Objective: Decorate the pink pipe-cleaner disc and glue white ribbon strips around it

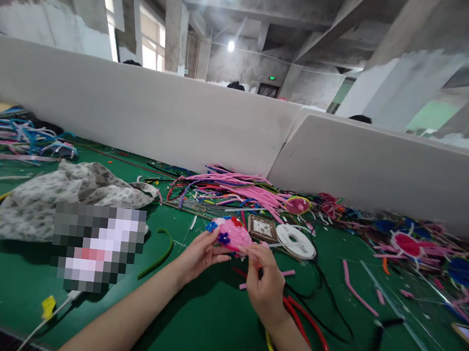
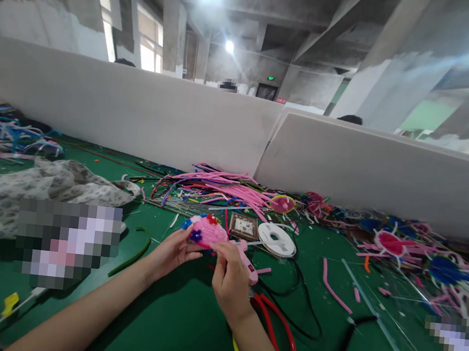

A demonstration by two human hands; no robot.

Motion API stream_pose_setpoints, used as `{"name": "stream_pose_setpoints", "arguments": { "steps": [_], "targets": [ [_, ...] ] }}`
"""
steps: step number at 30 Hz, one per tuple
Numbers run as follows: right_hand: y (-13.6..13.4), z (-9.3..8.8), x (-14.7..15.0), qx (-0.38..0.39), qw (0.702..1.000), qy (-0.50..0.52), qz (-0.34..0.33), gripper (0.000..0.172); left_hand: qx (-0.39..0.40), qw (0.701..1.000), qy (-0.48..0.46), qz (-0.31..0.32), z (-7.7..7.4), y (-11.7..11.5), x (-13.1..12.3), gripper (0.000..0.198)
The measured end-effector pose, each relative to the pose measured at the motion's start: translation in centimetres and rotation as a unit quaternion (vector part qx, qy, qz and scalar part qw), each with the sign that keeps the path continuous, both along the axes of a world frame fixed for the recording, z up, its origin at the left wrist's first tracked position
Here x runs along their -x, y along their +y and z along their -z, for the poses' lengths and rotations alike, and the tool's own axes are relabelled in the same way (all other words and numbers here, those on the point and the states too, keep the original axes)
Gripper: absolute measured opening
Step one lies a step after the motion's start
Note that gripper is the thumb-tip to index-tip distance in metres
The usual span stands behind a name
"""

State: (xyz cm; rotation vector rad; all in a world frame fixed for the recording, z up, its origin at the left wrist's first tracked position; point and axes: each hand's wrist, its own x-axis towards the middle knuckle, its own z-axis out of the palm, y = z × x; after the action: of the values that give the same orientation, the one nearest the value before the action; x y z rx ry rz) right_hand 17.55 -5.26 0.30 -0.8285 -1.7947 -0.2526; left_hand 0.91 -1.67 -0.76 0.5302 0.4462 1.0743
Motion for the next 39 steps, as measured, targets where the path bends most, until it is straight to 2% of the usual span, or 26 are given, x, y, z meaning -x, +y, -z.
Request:
{"name": "stream_pose_setpoints", "arguments": {
  "steps": [7, 10, 12, 14, 17, 19, 23, 27, 30, 34, 37, 39],
  "targets": [
    [0.2, 0.5, -0.5, 0.0, 0.999, 0.054, 0.003, 0.027, 0.016, 1.0, -0.005, -0.02, -0.2, 0.1, 0.1, 0.013],
    [0.1, 0.4, -0.3, 0.028, 0.996, 0.078, 0.026, 0.02, 0.029, 0.999, -0.014, -0.041, -0.3, 0.4, 0.2, 0.01],
    [-0.1, 0.2, 0.1, 0.084, 0.99, 0.108, 0.041, 0.012, 0.037, 0.998, -0.021, -0.055, -0.3, 0.5, 0.2, 0.008],
    [-0.1, -0.1, 0.4, 0.211, 0.96, 0.181, 0.015, 0.01, 0.043, 0.997, -0.024, -0.063, -0.4, 0.5, 0.2, 0.007],
    [0.3, -0.3, 0.6, 0.39, 0.875, 0.281, -0.062, 0.026, 0.044, 0.997, -0.025, -0.063, -0.5, 0.5, 0.2, 0.009],
    [0.6, -0.3, 0.7, 0.426, 0.851, 0.295, -0.09, 0.033, 0.04, 0.997, -0.025, -0.059, -0.5, 0.4, 0.1, 0.008],
    [0.8, -0.4, 0.8, 0.456, 0.827, 0.308, -0.118, 0.036, 0.03, 0.998, -0.025, -0.045, -0.2, 0.2, -0.1, 0.007],
    [0.6, -0.9, 0.8, 0.458, 0.817, 0.327, -0.126, 0.03, 0.03, 0.999, -0.022, -0.034, -0.1, 0.0, -0.3, 0.007],
    [1.1, -1.4, -0.2, 0.428, 0.818, 0.371, -0.1, 0.028, 0.041, 0.998, -0.027, -0.05, -0.3, 0.1, -0.2, 0.006],
    [2.8, -1.6, -3.2, 0.319, 0.804, 0.501, -0.026, 0.035, 0.056, 0.995, -0.038, -0.075, -0.6, 0.4, 0.0, 0.006],
    [4.0, -1.6, -5.8, 0.218, 0.774, 0.594, 0.024, 0.038, 0.062, 0.994, -0.046, -0.078, -0.8, 0.4, 0.2, 0.011],
    [4.4, -1.5, -7.2, 0.185, 0.75, 0.634, 0.038, 0.036, 0.063, 0.994, -0.057, -0.069, -0.9, 0.2, 0.2, 0.013]
  ]
}}
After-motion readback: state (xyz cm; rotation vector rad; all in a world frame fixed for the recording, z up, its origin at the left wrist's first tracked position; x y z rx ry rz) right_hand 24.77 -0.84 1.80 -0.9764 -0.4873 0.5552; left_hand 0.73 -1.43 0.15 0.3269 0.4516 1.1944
